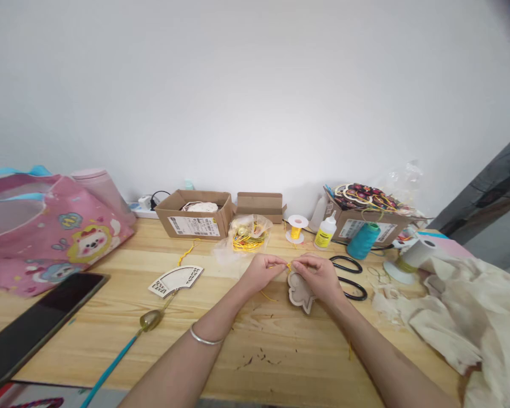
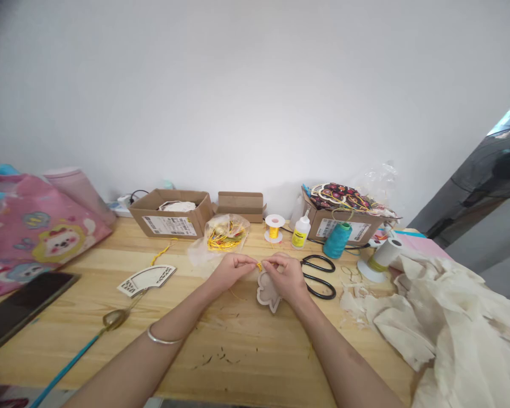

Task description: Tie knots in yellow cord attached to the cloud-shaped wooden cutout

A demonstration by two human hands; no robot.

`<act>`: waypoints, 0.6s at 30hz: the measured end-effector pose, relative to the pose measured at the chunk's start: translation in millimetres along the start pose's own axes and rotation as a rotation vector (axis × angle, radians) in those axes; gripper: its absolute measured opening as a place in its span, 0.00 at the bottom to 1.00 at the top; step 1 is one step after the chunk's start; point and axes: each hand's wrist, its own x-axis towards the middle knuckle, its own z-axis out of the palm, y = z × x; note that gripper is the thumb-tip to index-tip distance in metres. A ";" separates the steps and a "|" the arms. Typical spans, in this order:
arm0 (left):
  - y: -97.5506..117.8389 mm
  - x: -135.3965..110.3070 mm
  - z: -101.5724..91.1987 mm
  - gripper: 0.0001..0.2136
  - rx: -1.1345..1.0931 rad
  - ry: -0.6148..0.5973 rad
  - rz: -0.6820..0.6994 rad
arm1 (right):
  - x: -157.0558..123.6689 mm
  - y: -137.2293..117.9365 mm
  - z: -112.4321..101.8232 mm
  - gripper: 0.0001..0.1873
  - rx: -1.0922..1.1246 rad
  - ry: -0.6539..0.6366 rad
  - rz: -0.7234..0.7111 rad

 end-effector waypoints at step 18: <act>1.8 1.5 0.1 0.09 -0.066 0.062 -0.027 | 0.0 -1.4 -0.1 0.10 0.005 0.054 0.016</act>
